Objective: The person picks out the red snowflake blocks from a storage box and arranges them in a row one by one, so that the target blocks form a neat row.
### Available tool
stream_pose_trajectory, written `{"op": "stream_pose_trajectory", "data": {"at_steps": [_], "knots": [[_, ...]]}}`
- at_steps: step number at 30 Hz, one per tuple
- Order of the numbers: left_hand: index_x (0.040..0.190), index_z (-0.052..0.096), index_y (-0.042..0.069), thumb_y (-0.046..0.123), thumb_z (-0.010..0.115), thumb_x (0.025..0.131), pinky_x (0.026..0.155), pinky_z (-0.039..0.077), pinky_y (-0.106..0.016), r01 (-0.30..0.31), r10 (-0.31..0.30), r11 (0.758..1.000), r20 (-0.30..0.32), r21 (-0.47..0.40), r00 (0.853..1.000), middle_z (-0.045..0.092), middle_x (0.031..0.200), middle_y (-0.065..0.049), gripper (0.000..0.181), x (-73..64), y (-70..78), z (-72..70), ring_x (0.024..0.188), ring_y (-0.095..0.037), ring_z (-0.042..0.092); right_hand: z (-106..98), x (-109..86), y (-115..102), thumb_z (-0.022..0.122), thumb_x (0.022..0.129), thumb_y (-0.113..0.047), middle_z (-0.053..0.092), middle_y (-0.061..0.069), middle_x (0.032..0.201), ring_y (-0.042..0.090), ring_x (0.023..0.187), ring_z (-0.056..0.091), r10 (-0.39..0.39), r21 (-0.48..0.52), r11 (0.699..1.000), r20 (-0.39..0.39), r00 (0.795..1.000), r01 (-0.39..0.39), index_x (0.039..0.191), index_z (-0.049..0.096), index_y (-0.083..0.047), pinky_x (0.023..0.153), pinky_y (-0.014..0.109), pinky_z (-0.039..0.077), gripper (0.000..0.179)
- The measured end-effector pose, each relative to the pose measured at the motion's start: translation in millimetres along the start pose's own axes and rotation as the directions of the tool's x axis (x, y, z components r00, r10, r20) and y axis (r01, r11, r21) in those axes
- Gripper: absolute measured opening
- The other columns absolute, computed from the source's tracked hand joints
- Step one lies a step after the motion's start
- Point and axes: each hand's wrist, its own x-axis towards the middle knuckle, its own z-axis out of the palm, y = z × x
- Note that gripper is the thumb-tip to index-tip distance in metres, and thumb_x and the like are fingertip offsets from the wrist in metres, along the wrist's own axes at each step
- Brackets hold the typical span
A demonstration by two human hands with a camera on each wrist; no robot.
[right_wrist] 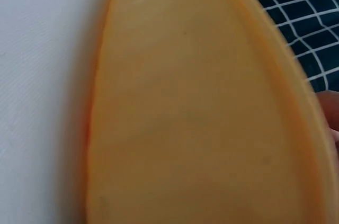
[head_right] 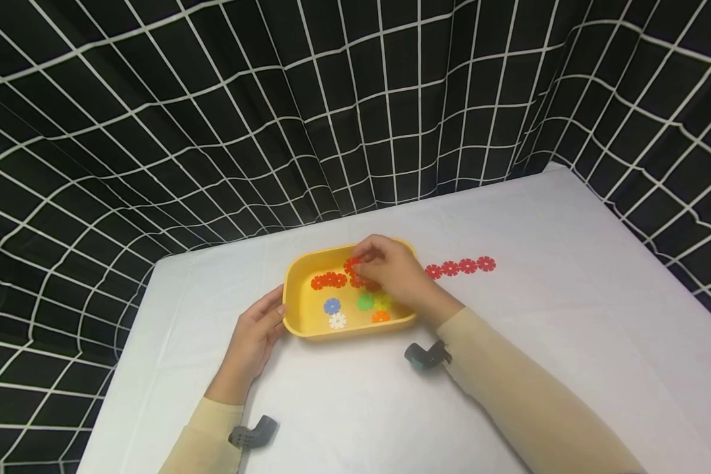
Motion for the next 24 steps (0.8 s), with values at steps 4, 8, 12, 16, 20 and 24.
{"op": "stream_pose_trajectory", "data": {"at_steps": [4, 8, 12, 16, 20, 24], "knots": [[0.158, 0.054, 0.001, 0.010, 0.067, 0.108, 0.107, 0.056, -0.039, 0.006, -0.006, 1.000, -0.009, 0.005, 1.000, 0.055, 0.159, -0.015, 0.052, -0.4, 0.2, 0.3, 0.143, -0.031, 0.056, -4, -3.0, -4, 0.073, 0.105, -0.005, 0.067, 0.013, 0.115, 0.032, 0.102, 0.066, -0.025, -0.010, 1.000, -0.002, 1.000, 0.025, 0.126, 0.071, -0.007, 0.087, 0.030, 0.062, 0.021], [0.158, 0.054, 0.001, 0.010, 0.067, 0.108, 0.108, 0.055, -0.039, 0.006, -0.006, 1.000, -0.006, -0.001, 1.000, 0.055, 0.159, -0.015, 0.053, -0.8, 0.5, 0.0, 0.143, -0.031, 0.056, -10, -4.8, -6, 0.073, 0.105, -0.006, 0.070, 0.011, 0.118, 0.030, 0.106, 0.067, -0.021, -0.030, 0.999, -0.005, 1.000, 0.020, 0.126, 0.071, -0.008, 0.091, 0.028, 0.061, 0.022], [0.159, 0.052, -0.001, 0.010, 0.067, 0.108, 0.107, 0.056, -0.039, 0.003, -0.003, 1.000, 0.004, -0.005, 1.000, 0.053, 0.160, -0.017, 0.055, -0.5, 0.1, -0.8, 0.143, -0.033, 0.056, -19, -8.2, -6, 0.074, 0.105, -0.009, 0.070, 0.011, 0.119, 0.033, 0.105, 0.068, -0.002, -0.048, 0.999, -0.028, 1.000, 0.001, 0.127, 0.072, -0.009, 0.093, 0.033, 0.062, 0.022], [0.159, 0.052, -0.001, 0.010, 0.068, 0.108, 0.106, 0.056, -0.039, 0.006, -0.006, 1.000, -0.001, -0.001, 1.000, 0.054, 0.159, -0.018, 0.055, -0.1, -0.2, -0.8, 0.143, -0.034, 0.056, -30, -14.2, -5, 0.074, 0.105, -0.012, 0.070, 0.011, 0.119, 0.035, 0.105, 0.069, 0.005, -0.050, 0.999, -0.051, 0.999, -0.008, 0.127, 0.071, -0.009, 0.094, 0.041, 0.063, 0.022], [0.159, 0.052, -0.001, 0.010, 0.068, 0.108, 0.106, 0.056, -0.038, 0.009, -0.009, 1.000, -0.004, 0.003, 1.000, 0.054, 0.160, -0.017, 0.055, -0.1, -0.5, -0.7, 0.143, -0.034, 0.056, -42, -20.3, -4, 0.073, 0.107, -0.014, 0.071, 0.011, 0.121, 0.035, 0.108, 0.068, -0.008, -0.051, 0.999, -0.068, 0.998, 0.004, 0.129, 0.070, -0.008, 0.091, 0.031, 0.062, 0.023], [0.159, 0.052, 0.000, 0.011, 0.068, 0.107, 0.107, 0.056, -0.038, 0.014, -0.014, 1.000, -0.007, 0.005, 1.000, 0.053, 0.160, -0.016, 0.055, -0.8, 0.1, -0.5, 0.143, -0.033, 0.056, -56, -26.8, -5, 0.073, 0.107, -0.019, 0.072, 0.013, 0.116, 0.038, 0.104, 0.066, -0.003, -0.069, 0.998, -0.100, 0.995, -0.004, 0.130, 0.069, -0.007, 0.077, 0.028, 0.060, 0.027]]}}
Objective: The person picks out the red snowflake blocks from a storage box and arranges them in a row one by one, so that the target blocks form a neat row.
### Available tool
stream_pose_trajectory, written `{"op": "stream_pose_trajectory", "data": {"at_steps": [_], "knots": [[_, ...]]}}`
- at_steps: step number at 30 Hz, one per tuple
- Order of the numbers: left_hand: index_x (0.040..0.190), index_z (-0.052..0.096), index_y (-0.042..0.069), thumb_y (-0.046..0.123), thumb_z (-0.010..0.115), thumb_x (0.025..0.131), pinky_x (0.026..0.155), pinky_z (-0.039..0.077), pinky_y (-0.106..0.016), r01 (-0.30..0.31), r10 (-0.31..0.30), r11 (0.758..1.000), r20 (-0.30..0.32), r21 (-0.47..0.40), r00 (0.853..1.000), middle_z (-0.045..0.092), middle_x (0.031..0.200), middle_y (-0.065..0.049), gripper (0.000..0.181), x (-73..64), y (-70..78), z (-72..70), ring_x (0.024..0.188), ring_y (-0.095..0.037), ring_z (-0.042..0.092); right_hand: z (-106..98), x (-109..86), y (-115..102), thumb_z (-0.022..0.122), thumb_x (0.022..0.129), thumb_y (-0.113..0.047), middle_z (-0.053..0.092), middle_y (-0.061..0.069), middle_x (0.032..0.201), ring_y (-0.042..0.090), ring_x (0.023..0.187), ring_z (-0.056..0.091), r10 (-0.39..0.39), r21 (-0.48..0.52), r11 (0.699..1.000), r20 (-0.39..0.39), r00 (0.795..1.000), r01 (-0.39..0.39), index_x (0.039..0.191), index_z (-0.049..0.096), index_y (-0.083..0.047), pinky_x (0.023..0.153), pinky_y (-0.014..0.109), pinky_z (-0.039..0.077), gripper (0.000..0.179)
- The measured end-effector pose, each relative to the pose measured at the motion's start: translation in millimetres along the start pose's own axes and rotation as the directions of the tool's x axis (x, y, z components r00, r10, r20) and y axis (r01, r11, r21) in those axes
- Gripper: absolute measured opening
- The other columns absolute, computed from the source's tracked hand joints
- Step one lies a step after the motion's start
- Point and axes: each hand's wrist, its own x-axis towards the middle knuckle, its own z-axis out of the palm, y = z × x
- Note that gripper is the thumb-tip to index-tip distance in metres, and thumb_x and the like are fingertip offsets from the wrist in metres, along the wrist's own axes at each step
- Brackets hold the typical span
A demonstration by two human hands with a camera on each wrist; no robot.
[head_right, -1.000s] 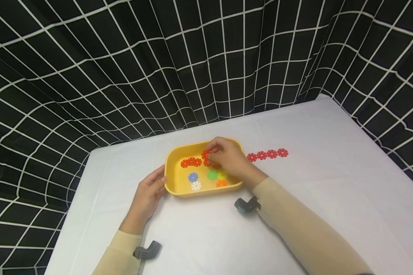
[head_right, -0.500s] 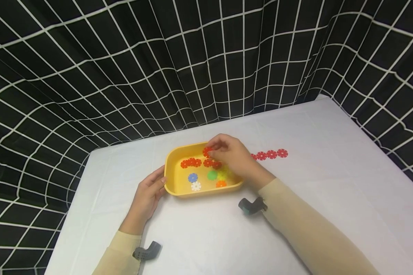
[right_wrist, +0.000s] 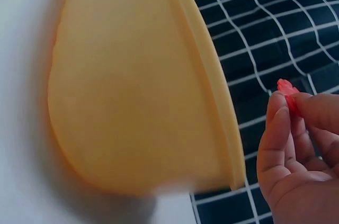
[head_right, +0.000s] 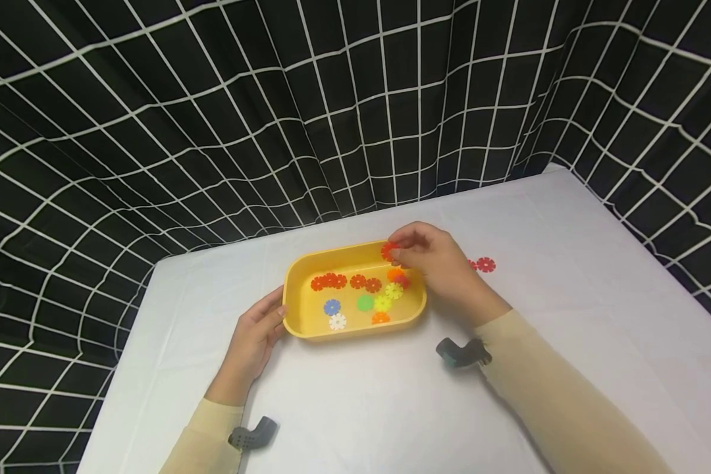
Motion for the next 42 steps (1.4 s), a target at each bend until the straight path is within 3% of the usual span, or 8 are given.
{"op": "stream_pose_trajectory", "data": {"at_steps": [2, 7, 16, 22, 29, 35, 42], "knots": [[0.159, 0.052, 0.000, 0.011, 0.069, 0.107, 0.107, 0.056, -0.038, 0.001, -0.001, 1.000, 0.000, 0.003, 1.000, 0.053, 0.161, -0.017, 0.056, -0.2, 0.5, 0.2, 0.143, -0.033, 0.056, -7, -2.4, 1, 0.074, 0.107, -0.022, 0.073, 0.013, 0.115, 0.038, 0.103, 0.065, 0.011, -0.009, 1.000, -0.017, 1.000, -0.012, 0.131, 0.068, -0.008, 0.074, 0.032, 0.061, 0.029], [0.159, 0.053, 0.000, 0.012, 0.069, 0.107, 0.106, 0.057, -0.039, 0.006, -0.006, 1.000, -0.008, 0.004, 1.000, 0.053, 0.160, -0.016, 0.055, -0.6, 1.2, 0.3, 0.143, -0.033, 0.056, -21, -7.8, 10, 0.073, 0.107, -0.027, 0.072, 0.014, 0.122, 0.035, 0.106, 0.071, 0.021, 0.005, 1.000, -0.044, 0.999, -0.021, 0.133, 0.066, -0.006, 0.086, 0.043, 0.066, 0.034], [0.159, 0.053, 0.000, 0.011, 0.068, 0.107, 0.105, 0.057, -0.038, 0.007, -0.007, 1.000, -0.008, 0.001, 1.000, 0.053, 0.160, -0.017, 0.055, -1.0, 0.7, 0.2, 0.141, -0.034, 0.057, -45, -15.4, 35, 0.072, 0.108, -0.035, 0.071, 0.012, 0.126, 0.032, 0.106, 0.065, 0.036, -0.089, 0.995, -0.117, 0.992, -0.046, 0.138, 0.067, -0.008, 0.083, 0.025, 0.062, 0.041], [0.159, 0.053, 0.000, 0.010, 0.068, 0.107, 0.105, 0.058, -0.039, 0.011, -0.011, 1.000, -0.008, -0.007, 1.000, 0.054, 0.159, -0.017, 0.055, -1.0, 1.4, 0.5, 0.141, -0.035, 0.058, -64, -20.5, 46, 0.071, 0.109, -0.033, 0.071, 0.011, 0.126, 0.025, 0.104, 0.067, 0.058, -0.097, 0.993, -0.160, 0.985, -0.074, 0.141, 0.065, -0.006, 0.085, 0.023, 0.062, 0.042], [0.159, 0.052, -0.001, 0.009, 0.067, 0.108, 0.106, 0.057, -0.039, 0.010, -0.010, 1.000, -0.004, -0.004, 1.000, 0.054, 0.159, -0.018, 0.054, -0.7, 2.1, 1.1, 0.141, -0.035, 0.057, -88, -23.6, 65, 0.067, 0.110, -0.043, 0.069, 0.012, 0.132, 0.020, 0.110, 0.066, 0.113, -0.165, 0.975, -0.219, 0.969, -0.151, 0.144, 0.063, -0.009, 0.086, 0.017, 0.058, 0.049], [0.159, 0.053, -0.001, 0.010, 0.067, 0.107, 0.106, 0.057, -0.039, 0.015, -0.015, 1.000, -0.007, -0.008, 1.000, 0.054, 0.159, -0.018, 0.054, -0.9, 2.5, 1.7, 0.140, -0.036, 0.058, -110, -26.2, 88, 0.064, 0.112, -0.035, 0.066, 0.011, 0.132, 0.012, 0.107, 0.068, 0.132, -0.095, 0.982, -0.257, 0.957, -0.161, 0.147, 0.059, -0.003, 0.087, 0.015, 0.058, 0.048], [0.158, 0.053, -0.001, 0.010, 0.067, 0.107, 0.106, 0.057, -0.039, 0.013, -0.013, 1.000, -0.004, -0.013, 1.000, 0.055, 0.158, -0.019, 0.054, -1.0, 2.0, 0.8, 0.141, -0.035, 0.057, -126, -29.0, 104, 0.059, 0.112, -0.044, 0.064, 0.013, 0.137, 0.013, 0.111, 0.063, 0.187, -0.143, 0.961, -0.288, 0.939, -0.235, 0.150, 0.057, -0.004, 0.084, 0.010, 0.054, 0.055]]}}
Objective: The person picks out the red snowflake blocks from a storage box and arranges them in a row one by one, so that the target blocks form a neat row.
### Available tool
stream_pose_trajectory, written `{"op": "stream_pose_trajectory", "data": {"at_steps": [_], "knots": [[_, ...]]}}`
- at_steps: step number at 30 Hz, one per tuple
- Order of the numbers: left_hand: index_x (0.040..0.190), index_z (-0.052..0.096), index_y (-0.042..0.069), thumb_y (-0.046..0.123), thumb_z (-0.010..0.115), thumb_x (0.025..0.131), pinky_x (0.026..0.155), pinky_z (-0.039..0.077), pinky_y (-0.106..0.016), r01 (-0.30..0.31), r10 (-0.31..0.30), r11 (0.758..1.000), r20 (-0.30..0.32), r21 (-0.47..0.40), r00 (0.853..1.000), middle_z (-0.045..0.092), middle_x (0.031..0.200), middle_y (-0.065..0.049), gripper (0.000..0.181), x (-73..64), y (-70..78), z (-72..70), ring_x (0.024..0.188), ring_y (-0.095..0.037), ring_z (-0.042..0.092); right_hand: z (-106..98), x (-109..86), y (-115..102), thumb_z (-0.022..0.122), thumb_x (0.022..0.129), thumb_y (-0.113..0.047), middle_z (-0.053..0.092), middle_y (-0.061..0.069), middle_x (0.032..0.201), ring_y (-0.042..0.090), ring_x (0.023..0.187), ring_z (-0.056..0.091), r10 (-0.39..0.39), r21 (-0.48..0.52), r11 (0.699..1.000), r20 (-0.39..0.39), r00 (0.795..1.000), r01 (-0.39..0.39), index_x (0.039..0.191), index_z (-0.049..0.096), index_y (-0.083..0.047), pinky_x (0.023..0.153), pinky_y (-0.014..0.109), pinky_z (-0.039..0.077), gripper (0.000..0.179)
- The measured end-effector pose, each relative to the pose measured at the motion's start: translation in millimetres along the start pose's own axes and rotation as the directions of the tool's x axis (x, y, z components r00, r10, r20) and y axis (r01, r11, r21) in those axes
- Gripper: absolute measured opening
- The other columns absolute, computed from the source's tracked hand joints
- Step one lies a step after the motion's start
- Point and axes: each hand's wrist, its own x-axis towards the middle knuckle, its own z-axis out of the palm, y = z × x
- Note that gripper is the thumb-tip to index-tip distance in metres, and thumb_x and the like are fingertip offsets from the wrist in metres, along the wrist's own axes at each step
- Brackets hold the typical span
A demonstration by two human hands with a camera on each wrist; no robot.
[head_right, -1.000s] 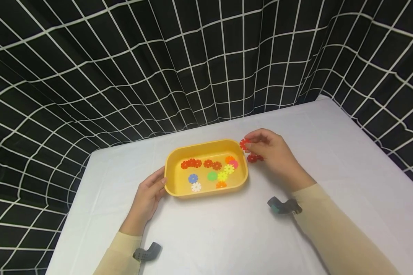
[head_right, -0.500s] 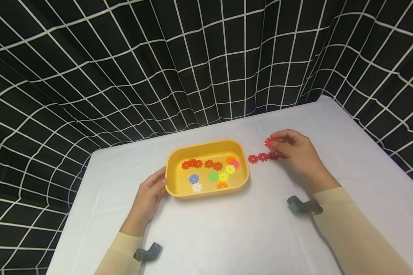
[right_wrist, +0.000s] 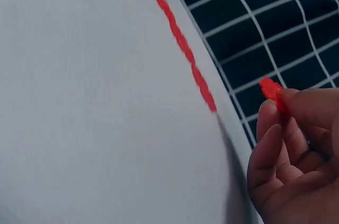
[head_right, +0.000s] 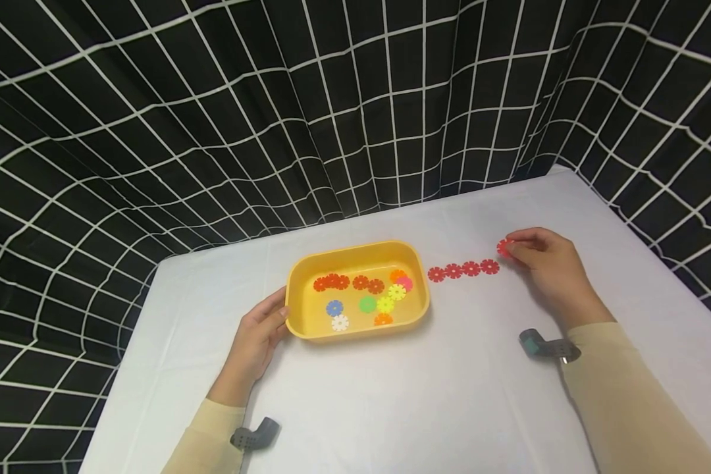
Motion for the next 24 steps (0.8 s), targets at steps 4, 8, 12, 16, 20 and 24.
{"op": "stream_pose_trajectory", "data": {"at_steps": [4, 8, 12, 16, 20, 24], "knots": [[0.158, 0.053, 0.000, 0.010, 0.068, 0.107, 0.106, 0.057, -0.039, 0.001, -0.001, 1.000, 0.001, 0.001, 1.000, 0.055, 0.158, -0.019, 0.054, 0.5, -0.4, -0.3, 0.141, -0.035, 0.057, -2, 2.7, 7, 0.058, 0.113, -0.043, 0.064, 0.017, 0.136, 0.016, 0.108, 0.065, 0.029, -0.028, 0.999, -0.027, 0.999, -0.029, 0.149, 0.058, -0.002, 0.082, 0.010, 0.055, 0.054], [0.158, 0.053, 0.000, 0.010, 0.068, 0.107, 0.106, 0.057, -0.039, -0.002, 0.002, 1.000, 0.005, 0.001, 1.000, 0.055, 0.158, -0.019, 0.054, 1.3, -1.1, -1.2, 0.141, -0.035, 0.057, -3, 3.9, 11, 0.058, 0.113, -0.044, 0.061, 0.022, 0.138, 0.030, 0.117, 0.057, 0.038, -0.100, 0.994, -0.032, 0.999, -0.041, 0.145, 0.061, -0.001, 0.076, 0.008, 0.053, 0.054], [0.158, 0.053, 0.000, 0.010, 0.068, 0.107, 0.106, 0.057, -0.039, -0.008, 0.008, 1.000, 0.006, 0.004, 1.000, 0.055, 0.158, -0.018, 0.054, 1.0, -0.6, -0.9, 0.141, -0.035, 0.057, -4, 5.0, 14, 0.060, 0.112, -0.045, 0.060, 0.023, 0.136, 0.039, 0.120, 0.052, 0.025, -0.172, 0.985, -0.022, 0.999, -0.029, 0.142, 0.064, -0.001, 0.071, 0.009, 0.050, 0.053], [0.159, 0.053, 0.000, 0.010, 0.068, 0.107, 0.106, 0.057, -0.039, -0.010, 0.010, 1.000, 0.007, 0.004, 1.000, 0.055, 0.158, -0.018, 0.055, 0.9, -0.5, -0.5, 0.141, -0.035, 0.058, -6, 4.6, 14, 0.061, 0.112, -0.041, 0.061, 0.025, 0.134, 0.042, 0.120, 0.052, 0.012, -0.213, 0.977, 0.003, 1.000, -0.011, 0.141, 0.065, 0.000, 0.073, 0.013, 0.050, 0.050], [0.159, 0.053, 0.000, 0.010, 0.068, 0.107, 0.106, 0.056, -0.039, -0.009, 0.009, 1.000, 0.005, 0.007, 1.000, 0.054, 0.159, -0.018, 0.055, 0.6, -0.4, -0.5, 0.141, -0.034, 0.057, -7, 3.7, 12, 0.061, 0.113, -0.038, 0.061, 0.026, 0.132, 0.046, 0.121, 0.050, 0.010, -0.246, 0.969, 0.025, 1.000, -0.003, 0.139, 0.065, 0.001, 0.083, 0.034, 0.052, 0.047], [0.159, 0.053, 0.000, 0.011, 0.068, 0.107, 0.107, 0.056, -0.039, -0.008, 0.008, 1.000, 0.002, 0.015, 1.000, 0.054, 0.159, -0.017, 0.055, -0.2, 0.2, 0.0, 0.142, -0.033, 0.057, -6, 3.6, 12, 0.061, 0.113, -0.035, 0.061, 0.027, 0.130, 0.050, 0.124, 0.048, 0.005, -0.256, 0.967, 0.035, 0.999, 0.004, 0.137, 0.065, 0.001, 0.091, 0.057, 0.049, 0.044]]}}
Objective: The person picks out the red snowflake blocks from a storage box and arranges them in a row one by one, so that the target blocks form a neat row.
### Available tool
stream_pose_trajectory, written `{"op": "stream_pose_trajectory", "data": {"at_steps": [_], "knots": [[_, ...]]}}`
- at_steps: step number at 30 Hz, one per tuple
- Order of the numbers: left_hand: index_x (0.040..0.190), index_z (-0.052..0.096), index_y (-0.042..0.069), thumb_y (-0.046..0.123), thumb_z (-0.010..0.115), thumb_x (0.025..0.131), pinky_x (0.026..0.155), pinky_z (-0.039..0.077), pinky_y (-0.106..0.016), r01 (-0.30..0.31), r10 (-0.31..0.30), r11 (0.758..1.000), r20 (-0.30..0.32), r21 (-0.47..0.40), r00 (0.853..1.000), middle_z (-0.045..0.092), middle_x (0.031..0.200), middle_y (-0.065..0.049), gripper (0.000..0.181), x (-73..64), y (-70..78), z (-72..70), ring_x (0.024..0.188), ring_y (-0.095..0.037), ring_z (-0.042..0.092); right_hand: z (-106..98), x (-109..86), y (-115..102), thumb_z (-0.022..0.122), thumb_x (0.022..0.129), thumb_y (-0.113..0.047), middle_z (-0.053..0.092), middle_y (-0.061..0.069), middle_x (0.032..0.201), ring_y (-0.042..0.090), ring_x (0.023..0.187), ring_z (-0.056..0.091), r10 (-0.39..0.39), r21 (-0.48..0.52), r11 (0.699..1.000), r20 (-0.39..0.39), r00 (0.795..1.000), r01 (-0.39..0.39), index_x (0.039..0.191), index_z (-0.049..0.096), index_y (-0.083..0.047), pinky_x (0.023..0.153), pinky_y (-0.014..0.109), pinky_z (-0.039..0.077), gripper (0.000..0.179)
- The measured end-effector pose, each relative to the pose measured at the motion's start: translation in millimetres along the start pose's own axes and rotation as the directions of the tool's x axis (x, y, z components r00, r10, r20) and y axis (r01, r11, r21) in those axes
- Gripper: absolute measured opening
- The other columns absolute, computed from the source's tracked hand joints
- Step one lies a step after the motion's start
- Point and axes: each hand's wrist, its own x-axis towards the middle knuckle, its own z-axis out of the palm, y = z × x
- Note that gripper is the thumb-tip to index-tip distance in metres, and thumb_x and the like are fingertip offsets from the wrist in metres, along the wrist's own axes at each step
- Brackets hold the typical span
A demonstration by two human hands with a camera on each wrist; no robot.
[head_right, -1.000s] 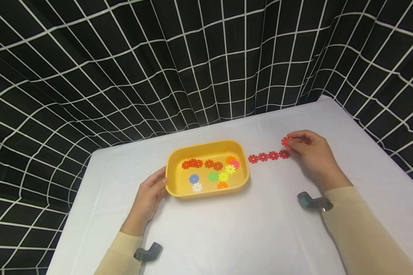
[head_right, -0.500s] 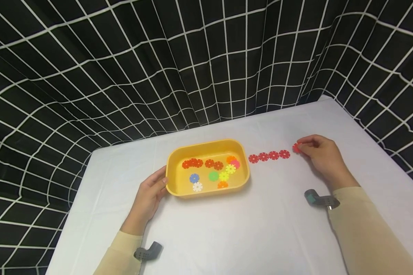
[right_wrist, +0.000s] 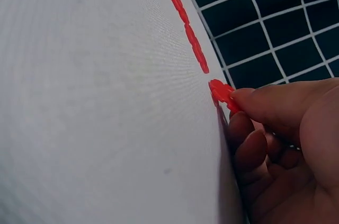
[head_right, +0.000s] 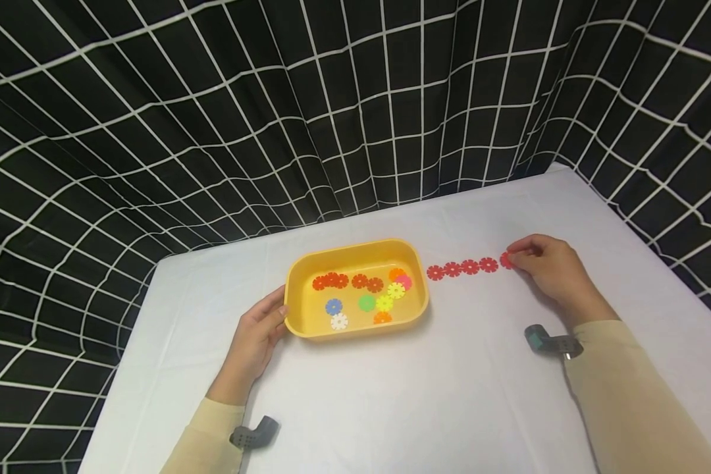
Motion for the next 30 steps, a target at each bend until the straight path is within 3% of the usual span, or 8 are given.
{"op": "stream_pose_trajectory", "data": {"at_steps": [11, 30], "knots": [[0.159, 0.052, 0.001, 0.010, 0.068, 0.108, 0.106, 0.056, -0.038, 0.007, -0.007, 1.000, -0.004, 0.006, 1.000, 0.054, 0.160, -0.017, 0.055, 0.0, -0.7, -0.5, 0.142, -0.033, 0.057, 5, 0.8, -2, 0.061, 0.112, -0.028, 0.060, 0.030, 0.131, 0.054, 0.127, 0.046, -0.010, -0.035, 0.999, -0.013, 1.000, 0.010, 0.135, 0.065, 0.002, 0.098, 0.073, 0.042, 0.038], [0.159, 0.052, 0.000, 0.009, 0.066, 0.109, 0.106, 0.057, -0.037, -0.001, 0.001, 1.000, -0.003, 0.000, 1.000, 0.054, 0.159, -0.017, 0.053, 0.7, -1.2, 0.2, 0.141, -0.034, 0.057, 12, -0.6, -7, 0.064, 0.111, -0.023, 0.062, 0.030, 0.125, 0.051, 0.120, 0.050, -0.012, -0.058, 0.998, -0.091, 0.996, 0.007, 0.128, 0.067, 0.004, 0.097, 0.067, 0.047, 0.032]]}}
